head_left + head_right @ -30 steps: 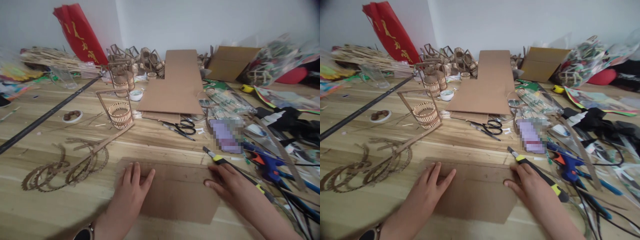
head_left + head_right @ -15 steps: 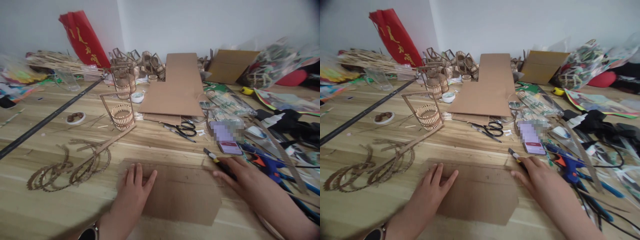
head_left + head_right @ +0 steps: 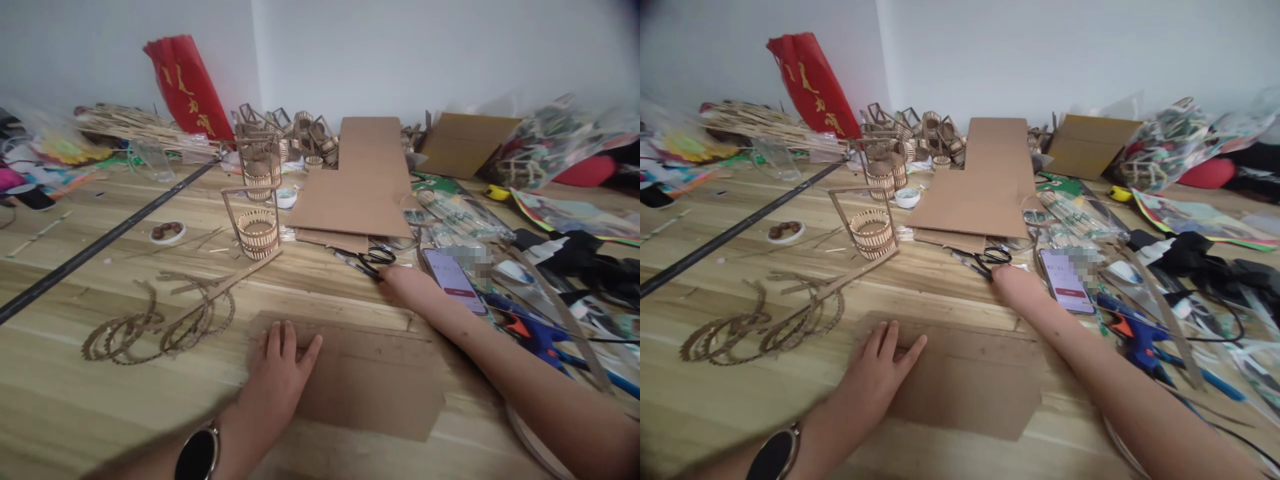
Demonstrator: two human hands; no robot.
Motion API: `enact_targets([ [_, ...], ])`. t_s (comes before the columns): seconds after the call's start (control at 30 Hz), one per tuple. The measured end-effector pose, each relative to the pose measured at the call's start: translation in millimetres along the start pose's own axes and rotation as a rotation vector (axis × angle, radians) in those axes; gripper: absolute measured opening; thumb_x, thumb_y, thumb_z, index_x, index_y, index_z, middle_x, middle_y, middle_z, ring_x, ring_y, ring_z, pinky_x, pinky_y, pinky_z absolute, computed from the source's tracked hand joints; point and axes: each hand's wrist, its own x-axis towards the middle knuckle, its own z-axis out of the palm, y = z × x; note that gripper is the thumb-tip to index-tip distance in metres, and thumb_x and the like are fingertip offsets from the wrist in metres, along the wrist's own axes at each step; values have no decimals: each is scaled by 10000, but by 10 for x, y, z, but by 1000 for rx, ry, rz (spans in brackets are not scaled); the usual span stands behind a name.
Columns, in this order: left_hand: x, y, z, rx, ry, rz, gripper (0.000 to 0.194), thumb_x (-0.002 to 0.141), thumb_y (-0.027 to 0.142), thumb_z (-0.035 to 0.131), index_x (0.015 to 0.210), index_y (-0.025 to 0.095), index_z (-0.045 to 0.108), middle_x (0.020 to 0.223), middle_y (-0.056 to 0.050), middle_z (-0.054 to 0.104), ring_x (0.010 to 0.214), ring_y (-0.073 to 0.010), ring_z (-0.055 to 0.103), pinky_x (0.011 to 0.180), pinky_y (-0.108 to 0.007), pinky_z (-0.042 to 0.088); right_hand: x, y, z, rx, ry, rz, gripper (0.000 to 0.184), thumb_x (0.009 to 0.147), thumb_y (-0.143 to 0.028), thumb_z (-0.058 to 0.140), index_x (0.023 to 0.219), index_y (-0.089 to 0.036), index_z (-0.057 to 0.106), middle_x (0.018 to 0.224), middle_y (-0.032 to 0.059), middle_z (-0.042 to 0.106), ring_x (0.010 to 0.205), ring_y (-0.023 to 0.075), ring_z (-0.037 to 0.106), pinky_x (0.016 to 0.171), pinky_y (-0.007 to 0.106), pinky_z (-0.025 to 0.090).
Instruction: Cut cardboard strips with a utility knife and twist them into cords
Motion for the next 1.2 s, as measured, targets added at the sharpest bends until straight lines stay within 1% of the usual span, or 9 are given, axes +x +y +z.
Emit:
enact_targets([
  [0.07, 8, 3, -3, 9, 4, -5, 608, 881, 100, 638, 1412, 374, 524, 1280, -222, 622, 1130, -363, 642, 855, -524, 550, 1, 4, -24, 80, -19, -9, 308, 940, -371, 614, 1176, -175, 628, 1193, 88, 645, 1000, 206, 642, 853, 418, 552],
  [0.13, 16, 14, 2, 15, 14, -23, 593, 866, 103, 659, 1382, 375, 555, 1261, -220, 636, 1115, -373, 652, 845, -525, 552, -31, 0, -80, 200, -19, -26, 167, 896, -306, 639, 945, -150, 670, 966, 77, 701, 898, 214, 665, 791, 376, 543],
  [0.23, 24, 28, -1, 6, 15, -26, 580, 868, 106, 660, 1377, 365, 560, 1257, -226, 639, 1117, -380, 654, 846, -533, 550, -108, -84, -150, 473, -14, -72, 106, 817, -232, 573, 715, -205, 561, 631, 24, 654, 670, 196, 663, 649, 315, 508],
  [0.33, 28, 20, -43, -9, -12, -13, 584, 889, 105, 632, 1407, 354, 527, 1280, -224, 626, 1135, -368, 646, 860, -539, 548, -178, -304, -120, 793, -8, -151, 55, 788, -292, 499, 780, -239, 487, 594, -17, 629, 571, 156, 618, 578, 285, 494],
  [0.43, 32, 4, -101, -23, -34, -3, 584, 903, 117, 615, 1433, 333, 496, 1297, -216, 617, 1142, -350, 642, 875, -540, 546, -188, -625, 22, 1060, 7, -226, 182, 726, -373, 518, 840, -242, 464, 595, -36, 602, 571, 145, 591, 577, 282, 490],
  [0.6, 45, 21, -122, -41, 21, -50, 492, 921, 168, 606, 1391, 299, 541, 1286, -200, 639, 1123, -361, 660, 872, -536, 558, -54, -1163, 309, 1319, -5, -306, 282, 678, -453, 590, 816, -228, 490, 588, -42, 572, 560, 128, 544, 573, 279, 453],
  [0.77, 48, 31, -138, -59, 111, -94, 369, 931, 197, 571, 1297, 182, 618, 1238, -204, 669, 1111, -362, 665, 879, -517, 570, 19, -1486, 457, 1417, 10, -340, 315, 722, -490, 566, 882, -219, 565, 659, -22, 588, 614, 141, 552, 587, 285, 441],
  [0.93, 59, 9, -178, -68, 145, -98, 349, 941, 170, 525, 1271, 134, 632, 1227, -205, 675, 1101, -335, 668, 879, -494, 579, -23, -1568, 466, 1340, 23, -401, 241, 753, -435, 584, 823, -215, 652, 585, -41, 508, 570, 142, 483, 558, 289, 402],
  [1.2, 101, 6, -189, -75, 200, -135, 281, 933, 190, 548, 1178, 126, 670, 1142, -172, 711, 1024, -316, 694, 844, -461, 593, 81, -1705, 477, 1181, 96, -459, 65, 725, -287, 575, 748, -227, 565, 639, -33, 557, 633, 148, 519, 611, 286, 439],
])
